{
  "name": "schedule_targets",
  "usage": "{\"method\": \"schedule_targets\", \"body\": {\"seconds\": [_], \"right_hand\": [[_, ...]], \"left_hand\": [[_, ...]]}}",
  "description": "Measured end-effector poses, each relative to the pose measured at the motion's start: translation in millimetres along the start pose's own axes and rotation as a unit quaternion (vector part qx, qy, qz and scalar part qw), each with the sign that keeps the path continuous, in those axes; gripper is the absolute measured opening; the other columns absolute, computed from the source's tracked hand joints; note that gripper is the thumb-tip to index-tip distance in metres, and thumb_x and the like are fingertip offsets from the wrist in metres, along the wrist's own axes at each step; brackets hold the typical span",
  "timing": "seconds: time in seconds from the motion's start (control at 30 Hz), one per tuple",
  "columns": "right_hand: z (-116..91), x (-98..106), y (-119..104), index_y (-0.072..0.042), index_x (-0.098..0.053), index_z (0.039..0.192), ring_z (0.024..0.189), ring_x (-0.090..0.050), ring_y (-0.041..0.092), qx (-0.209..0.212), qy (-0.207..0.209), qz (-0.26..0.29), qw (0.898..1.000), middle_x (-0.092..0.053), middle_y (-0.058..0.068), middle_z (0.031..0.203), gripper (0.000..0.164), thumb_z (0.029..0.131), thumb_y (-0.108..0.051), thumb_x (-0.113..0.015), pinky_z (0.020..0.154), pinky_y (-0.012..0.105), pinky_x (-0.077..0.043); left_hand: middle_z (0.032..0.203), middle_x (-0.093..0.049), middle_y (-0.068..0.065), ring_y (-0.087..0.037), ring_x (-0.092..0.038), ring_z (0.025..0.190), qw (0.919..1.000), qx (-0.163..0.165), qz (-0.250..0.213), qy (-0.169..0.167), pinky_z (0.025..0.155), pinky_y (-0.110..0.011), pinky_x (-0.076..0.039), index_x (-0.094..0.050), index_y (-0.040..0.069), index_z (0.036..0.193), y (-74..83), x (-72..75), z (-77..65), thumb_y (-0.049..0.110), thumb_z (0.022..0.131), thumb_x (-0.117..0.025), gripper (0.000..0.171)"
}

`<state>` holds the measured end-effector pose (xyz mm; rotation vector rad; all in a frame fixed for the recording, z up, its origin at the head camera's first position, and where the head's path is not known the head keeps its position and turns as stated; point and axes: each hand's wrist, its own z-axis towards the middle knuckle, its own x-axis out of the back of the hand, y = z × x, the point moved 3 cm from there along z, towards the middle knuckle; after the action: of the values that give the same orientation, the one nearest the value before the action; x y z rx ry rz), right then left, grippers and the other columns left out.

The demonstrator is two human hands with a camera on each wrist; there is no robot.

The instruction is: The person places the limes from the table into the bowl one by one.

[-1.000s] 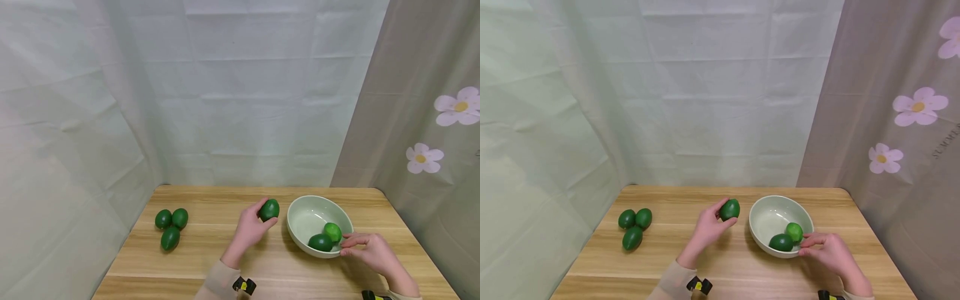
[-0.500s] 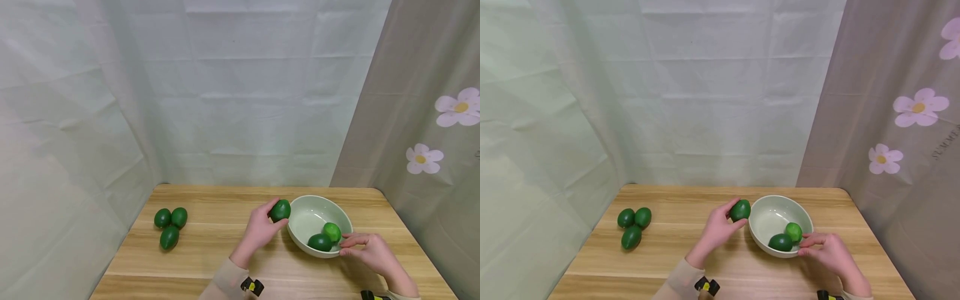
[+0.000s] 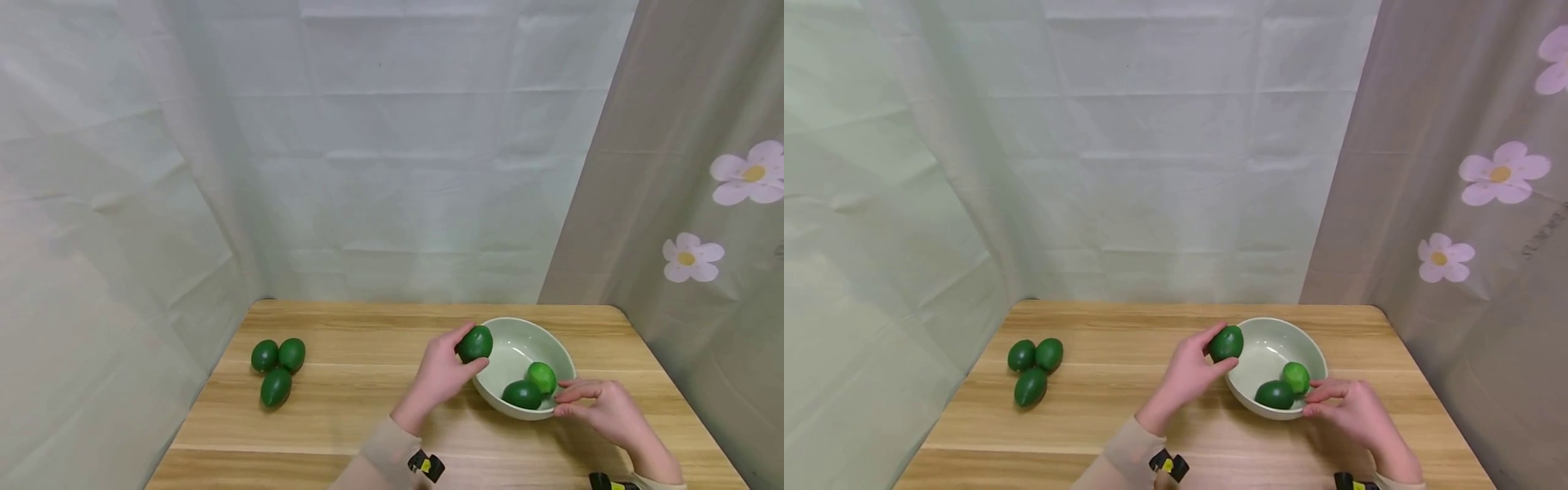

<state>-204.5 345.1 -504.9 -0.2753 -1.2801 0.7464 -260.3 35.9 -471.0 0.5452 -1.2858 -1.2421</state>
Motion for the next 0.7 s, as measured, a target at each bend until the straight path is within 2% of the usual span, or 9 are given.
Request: {"method": "schedule_targets", "body": {"seconds": [0.13, 0.4, 0.7], "right_hand": [[0.0, 0.4, -0.4, -0.031, -0.085, 0.082, 0.104, -0.073, 0.006, 0.006, 0.004, -0.002, 1.0, -0.082, -0.003, 0.101, 0.019, 0.071, -0.027, -0.1, 0.091, 0.001, -0.037], [-1.0, 1.4, -3.4, -0.029, -0.086, 0.082, 0.103, -0.072, 0.006, 0.006, 0.006, 0.0, 1.0, -0.082, -0.002, 0.1, 0.019, 0.071, -0.027, -0.1, 0.09, 0.001, -0.037], [-0.6, 1.9, -3.6, -0.031, -0.086, 0.082, 0.104, -0.073, 0.009, -0.02, -0.01, -0.015, 1.0, -0.082, -0.003, 0.102, 0.018, 0.072, -0.03, -0.1, 0.089, 0.013, -0.048]], "left_hand": [[0.142, -0.068, -0.006, -0.014, -0.066, 0.124, 0.9999, -0.002, 0.008, -0.007, 0.099, -0.025, -0.054, -0.06, 0.01, 0.153, 5.1, -6.0, 2.1, 0.018, 0.094, -0.085, 0.065], [0.143, -0.067, -0.001, -0.012, -0.065, 0.124, 0.998, -0.016, 0.059, -0.014, 0.101, -0.025, -0.053, -0.06, 0.014, 0.154, 14.2, -16.2, 5.2, 0.025, 0.094, -0.086, 0.066], [0.142, -0.068, -0.001, -0.01, -0.066, 0.121, 0.9967, -0.033, 0.071, -0.02, 0.1, -0.022, -0.052, -0.06, 0.014, 0.154, 19.4, -24.2, 8.4, 0.023, 0.093, -0.086, 0.066]]}}
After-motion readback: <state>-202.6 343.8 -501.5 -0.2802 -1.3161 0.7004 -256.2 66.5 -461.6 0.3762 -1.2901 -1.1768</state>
